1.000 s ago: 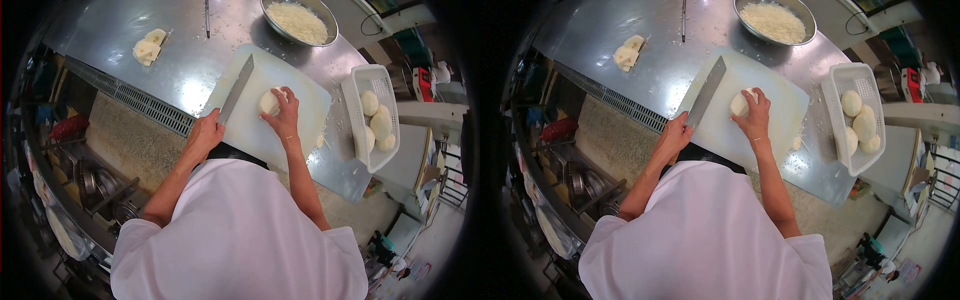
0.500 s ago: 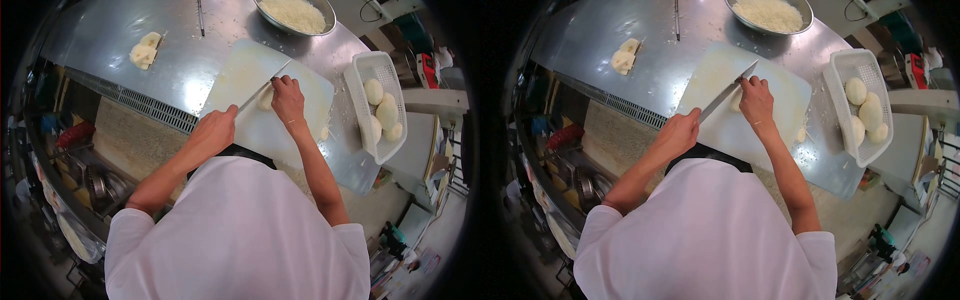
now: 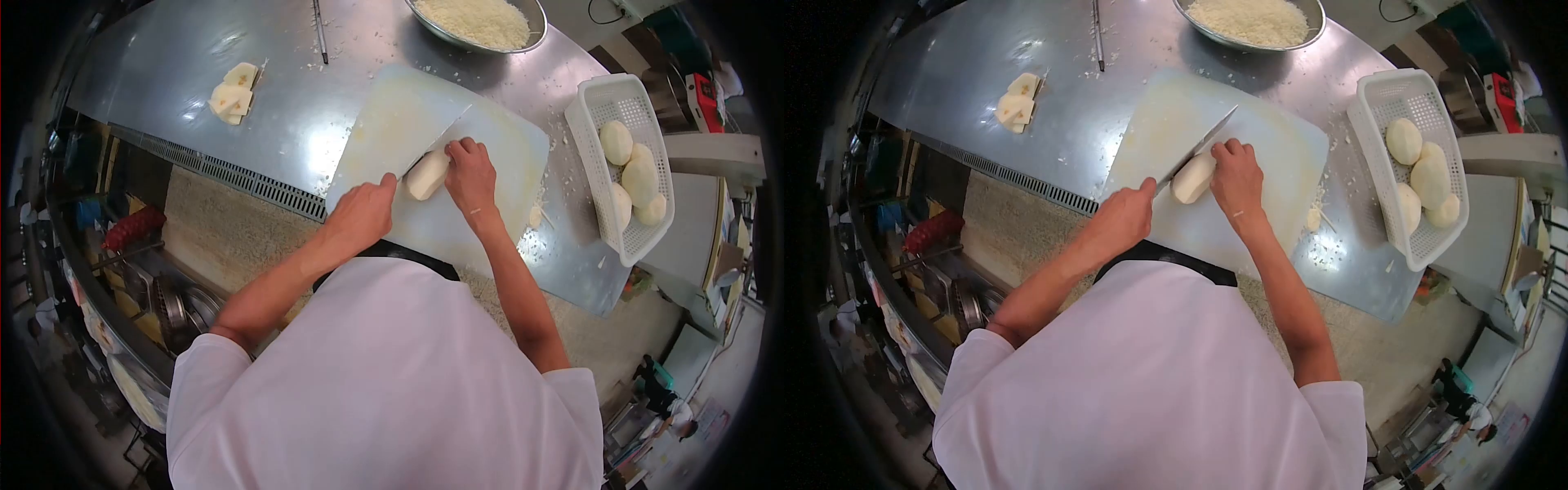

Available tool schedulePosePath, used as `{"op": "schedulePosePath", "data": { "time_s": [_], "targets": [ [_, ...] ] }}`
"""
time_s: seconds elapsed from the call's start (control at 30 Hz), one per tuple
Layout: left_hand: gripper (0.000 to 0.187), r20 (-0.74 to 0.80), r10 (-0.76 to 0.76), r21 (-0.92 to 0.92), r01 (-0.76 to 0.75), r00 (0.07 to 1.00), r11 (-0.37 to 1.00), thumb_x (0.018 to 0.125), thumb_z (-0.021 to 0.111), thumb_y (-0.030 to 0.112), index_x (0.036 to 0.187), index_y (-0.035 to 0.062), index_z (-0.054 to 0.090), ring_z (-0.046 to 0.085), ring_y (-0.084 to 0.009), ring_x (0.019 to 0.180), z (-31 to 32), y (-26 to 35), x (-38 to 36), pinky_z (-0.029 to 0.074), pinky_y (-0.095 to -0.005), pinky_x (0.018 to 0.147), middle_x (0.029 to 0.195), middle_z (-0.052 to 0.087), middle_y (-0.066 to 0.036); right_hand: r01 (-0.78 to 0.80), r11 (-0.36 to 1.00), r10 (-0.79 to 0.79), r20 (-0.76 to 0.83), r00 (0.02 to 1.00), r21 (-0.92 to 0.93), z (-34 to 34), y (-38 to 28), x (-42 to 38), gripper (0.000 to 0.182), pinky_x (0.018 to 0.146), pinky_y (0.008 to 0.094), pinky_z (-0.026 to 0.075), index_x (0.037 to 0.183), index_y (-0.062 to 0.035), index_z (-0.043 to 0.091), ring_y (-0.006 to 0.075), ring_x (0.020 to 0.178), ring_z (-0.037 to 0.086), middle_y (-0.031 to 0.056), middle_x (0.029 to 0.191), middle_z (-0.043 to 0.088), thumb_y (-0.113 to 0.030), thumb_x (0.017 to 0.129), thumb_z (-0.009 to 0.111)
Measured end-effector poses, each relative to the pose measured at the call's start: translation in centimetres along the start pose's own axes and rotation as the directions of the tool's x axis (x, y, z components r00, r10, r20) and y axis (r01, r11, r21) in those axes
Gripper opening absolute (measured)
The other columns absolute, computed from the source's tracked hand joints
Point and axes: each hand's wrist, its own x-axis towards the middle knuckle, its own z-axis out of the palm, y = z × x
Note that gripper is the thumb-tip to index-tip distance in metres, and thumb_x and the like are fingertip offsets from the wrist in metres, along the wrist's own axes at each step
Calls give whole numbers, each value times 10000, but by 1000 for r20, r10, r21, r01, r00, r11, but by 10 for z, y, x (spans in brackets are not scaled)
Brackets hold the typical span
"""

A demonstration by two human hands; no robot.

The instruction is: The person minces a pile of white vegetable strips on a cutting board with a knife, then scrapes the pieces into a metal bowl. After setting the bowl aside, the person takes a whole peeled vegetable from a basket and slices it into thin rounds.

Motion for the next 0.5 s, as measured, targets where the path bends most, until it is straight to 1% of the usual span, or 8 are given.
{"op": "schedulePosePath", "data": {
  "time_s": [0.07,0.13,0.17,0.23,0.27,0.33,0.47,0.5],
  "targets": [
    [83,-7,-50,9,50,999,999,826,477,-49,878,-49,412,569,-469,641,13,-7,1,423,-530,565,604,530,-258,10,1000,-9,-17,1000,19,0,-1,-7,186,684,413,508,949,-77,632,292,843,555,76,911,592,4,797,561],
    [100,-29,-27,-29,26,999,999,820,480,-59,888,-57,407,567,-474,645,19,-5,11,430,-525,572,612,536,-259,5,996,6,-119,993,92,-12,-11,-7,162,689,408,506,928,-71,627,291,836,555,77,915,598,2,793,576],
    [100,-21,-26,-37,25,999,999,820,480,-59,888,-57,407,567,-474,645,20,-4,12,430,-525,572,612,536,-259,-2,996,11,-112,994,87,-13,-12,-7,162,689,408,506,928,-71,627,291,836,555,77,915,598,2,793,576],
    [103,-79,40,-55,-45,996,997,818,484,-62,882,-63,404,567,-478,649,17,0,15,442,-524,583,622,541,-263,35,996,-31,-47,998,84,-12,-12,0,134,678,401,507,908,-69,622,288,830,555,74,892,591,-7,794,590],
    [103,-84,42,-53,-47,996,997,818,484,-62,882,-63,404,567,-478,649,12,2,16,442,-524,583,622,541,-263,39,996,-34,-51,998,83,-13,-13,3,134,678,401,507,908,-69,622,288,830,555,74,892,591,-7,794,590],
    [98,9,-5,-59,6,1000,998,818,482,-61,875,-62,403,560,-474,632,3,8,13,437,-524,580,615,532,-260,1,1000,-2,57,998,21,-14,-13,3,112,668,401,505,892,-68,616,285,827,553,71,873,581,-9,802,583],
    [92,10,-28,-54,29,1000,998,818,479,-59,878,-63,409,554,-464,616,20,2,21,424,-519,569,606,523,-255,22,998,-24,33,999,51,-13,-14,-1,143,661,403,504,903,-70,621,286,818,549,69,863,571,4,789,576],
    [93,-55,11,-72,-15,998,997,821,479,-57,882,-66,410,555,-463,616,32,-6,31,419,-518,571,609,523,-257,16,999,-18,43,999,33,-11,-14,-1,169,662,402,505,919,-72,627,284,820,548,70,868,573,7,780,575]
  ]
}}
